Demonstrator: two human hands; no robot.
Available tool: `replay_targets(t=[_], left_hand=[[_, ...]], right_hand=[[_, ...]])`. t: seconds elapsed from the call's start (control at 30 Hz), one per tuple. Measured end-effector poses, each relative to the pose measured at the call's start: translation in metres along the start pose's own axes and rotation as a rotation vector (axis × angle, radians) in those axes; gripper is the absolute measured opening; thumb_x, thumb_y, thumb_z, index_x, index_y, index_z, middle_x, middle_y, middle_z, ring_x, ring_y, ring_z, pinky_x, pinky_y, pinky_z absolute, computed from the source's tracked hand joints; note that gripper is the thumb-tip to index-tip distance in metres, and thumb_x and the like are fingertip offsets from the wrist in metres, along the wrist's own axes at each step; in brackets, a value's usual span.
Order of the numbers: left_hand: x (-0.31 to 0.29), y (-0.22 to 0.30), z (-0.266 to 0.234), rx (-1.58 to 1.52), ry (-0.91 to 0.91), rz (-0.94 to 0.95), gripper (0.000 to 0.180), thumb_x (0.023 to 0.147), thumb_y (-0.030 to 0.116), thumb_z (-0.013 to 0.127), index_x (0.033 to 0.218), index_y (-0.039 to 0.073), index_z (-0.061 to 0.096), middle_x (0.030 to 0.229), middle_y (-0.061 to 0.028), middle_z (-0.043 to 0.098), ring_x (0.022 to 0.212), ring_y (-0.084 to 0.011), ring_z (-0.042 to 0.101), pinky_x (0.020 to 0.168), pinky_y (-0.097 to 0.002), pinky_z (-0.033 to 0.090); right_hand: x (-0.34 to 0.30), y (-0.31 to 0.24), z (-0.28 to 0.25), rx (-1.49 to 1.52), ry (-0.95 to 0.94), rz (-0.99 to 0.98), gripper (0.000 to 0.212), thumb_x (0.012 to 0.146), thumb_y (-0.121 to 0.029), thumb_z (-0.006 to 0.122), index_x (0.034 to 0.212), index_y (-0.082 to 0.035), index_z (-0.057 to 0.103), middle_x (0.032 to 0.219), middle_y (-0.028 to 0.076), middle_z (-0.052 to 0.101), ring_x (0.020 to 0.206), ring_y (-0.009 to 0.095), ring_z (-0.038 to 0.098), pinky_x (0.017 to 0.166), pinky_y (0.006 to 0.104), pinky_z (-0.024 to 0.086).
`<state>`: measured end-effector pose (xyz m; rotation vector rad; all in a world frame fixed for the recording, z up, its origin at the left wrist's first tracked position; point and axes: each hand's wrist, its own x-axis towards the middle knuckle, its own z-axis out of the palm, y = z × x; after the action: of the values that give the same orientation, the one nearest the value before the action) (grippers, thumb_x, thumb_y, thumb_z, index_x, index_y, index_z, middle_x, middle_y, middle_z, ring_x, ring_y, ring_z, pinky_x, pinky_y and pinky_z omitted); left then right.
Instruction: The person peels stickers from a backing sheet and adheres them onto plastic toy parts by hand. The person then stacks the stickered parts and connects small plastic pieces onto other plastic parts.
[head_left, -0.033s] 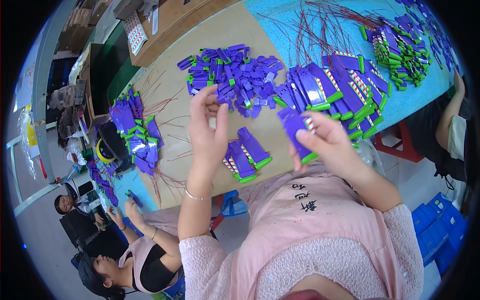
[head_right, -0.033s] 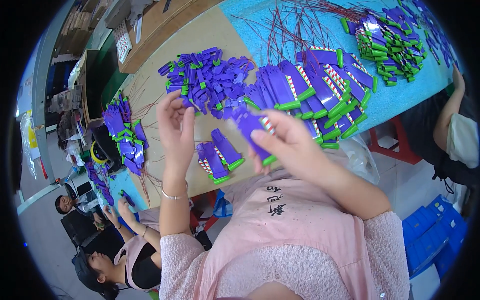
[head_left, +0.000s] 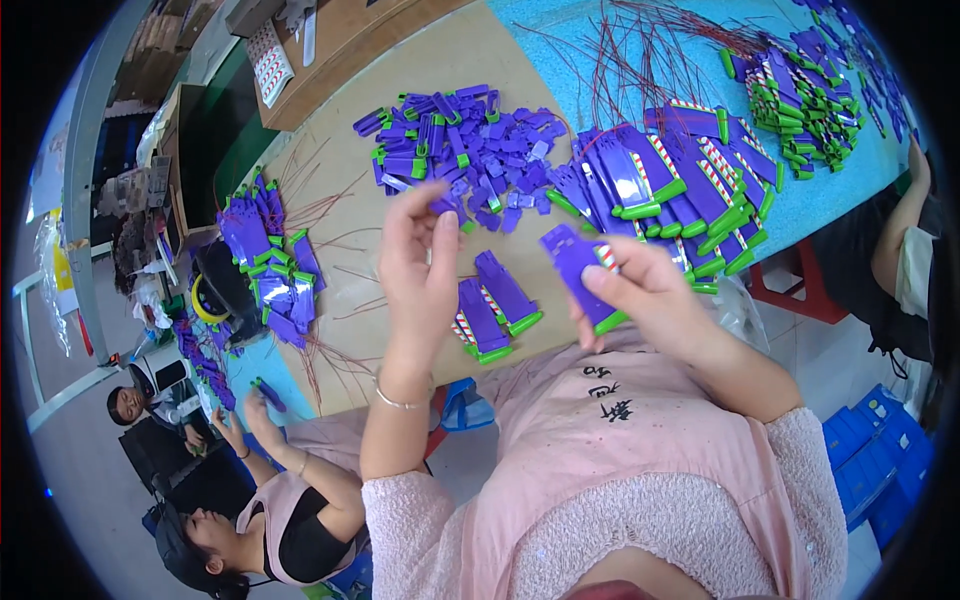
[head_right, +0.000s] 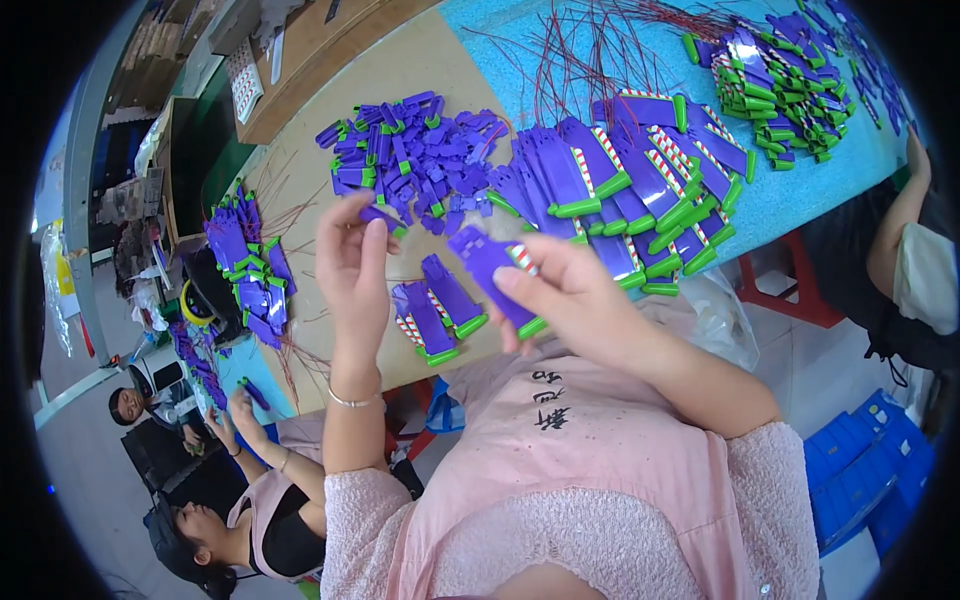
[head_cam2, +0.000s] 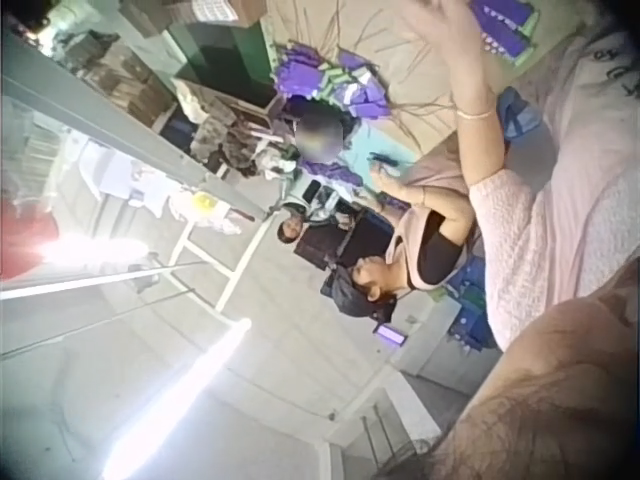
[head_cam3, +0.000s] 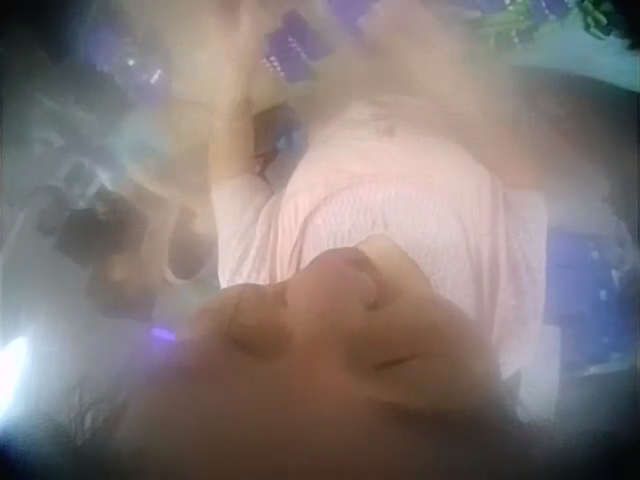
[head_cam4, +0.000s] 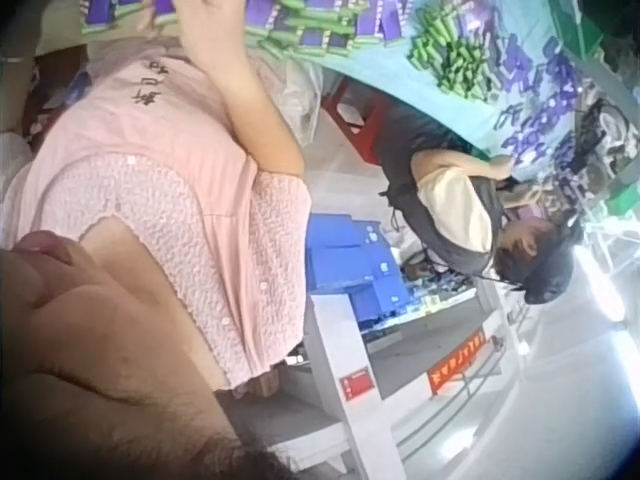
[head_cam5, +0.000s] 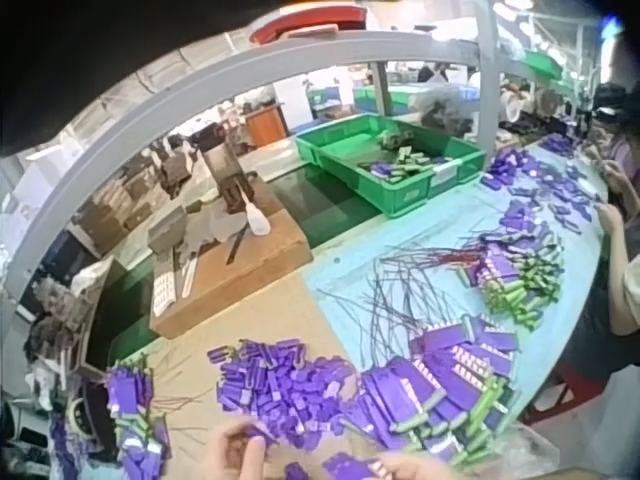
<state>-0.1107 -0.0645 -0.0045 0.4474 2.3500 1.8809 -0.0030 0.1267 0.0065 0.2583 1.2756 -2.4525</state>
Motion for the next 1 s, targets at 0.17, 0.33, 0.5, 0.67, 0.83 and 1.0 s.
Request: replay_targets(t=[0.17,0.33,0.5,0.67,0.83,1.0], left_hand=[[-0.041,0.028,0.016,-0.419,-0.015,-0.239,0.008,0.086,-0.001,0.052,0.093,-0.002,0.048,0.087,-0.0081,0.054,0.069,-0.0116,0.057,0.062,-0.0232,0.049],[-0.06,0.039,0.026,-0.408,-0.104,-0.332,0.021,0.084,-0.002,0.055,0.104,-0.001,0.047,0.086,-0.008,0.055,0.072,-0.012,0.058,0.062,-0.0221,0.048],[-0.056,0.039,0.018,0.025,-0.416,-0.211,0.017,0.077,0.001,0.065,0.092,-0.002,0.056,0.077,-0.0041,0.055,0.069,-0.0085,0.055,0.059,-0.02,0.045],[-0.059,0.035,0.013,0.04,-0.334,-0.293,0.012,0.074,0.003,0.067,0.08,0.0,0.057,0.071,-0.0035,0.052,0.063,-0.0093,0.049,0.056,-0.022,0.04],[-0.063,0.029,0.024,-0.172,-0.324,-0.46,0.015,0.08,0.007,0.061,0.074,0.0,0.05,0.073,-0.0033,0.05,0.066,-0.0111,0.043,0.06,-0.0249,0.036],[-0.029,0.016,-0.014,-0.643,-0.183,-0.174,0.015,0.08,0.006,0.061,0.07,0.0,0.051,0.075,-0.0041,0.051,0.068,-0.015,0.045,0.062,-0.0292,0.038]], right_hand=[[-0.002,0.009,0.01,-0.039,-0.03,0.066,0.021,0.093,-0.021,0.046,0.093,0.0,0.051,0.074,0.006,0.059,0.056,0.014,0.059,0.048,0.0243,0.048],[-0.005,0.01,0.008,-0.014,-0.008,0.052,0.021,0.093,-0.021,0.045,0.093,-0.001,0.051,0.071,0.004,0.057,0.054,0.011,0.057,0.044,0.0227,0.046],[-0.009,0.007,0.004,-0.399,-0.135,0.25,0.017,0.089,-0.017,0.053,0.093,-0.001,0.05,0.071,0.004,0.056,0.059,0.011,0.057,0.05,0.0252,0.045],[-0.003,0.001,0.004,-0.828,-0.104,-0.28,0.045,0.078,-0.009,0.063,0.118,-0.001,0.044,0.085,0.011,0.058,0.081,0.017,0.057,0.071,0.0298,0.046],[0.001,0.013,0.014,-0.66,-0.093,-0.133,0.067,0.078,0.001,0.058,0.137,-0.005,0.026,0.106,0.015,0.058,0.102,0.021,0.055,0.085,0.0323,0.044],[-0.001,0.018,0.001,-0.717,-0.112,-0.246,0.045,0.083,0.003,0.05,0.127,0.001,0.04,0.111,0.019,0.056,0.101,0.026,0.056,0.085,0.0312,0.043]])
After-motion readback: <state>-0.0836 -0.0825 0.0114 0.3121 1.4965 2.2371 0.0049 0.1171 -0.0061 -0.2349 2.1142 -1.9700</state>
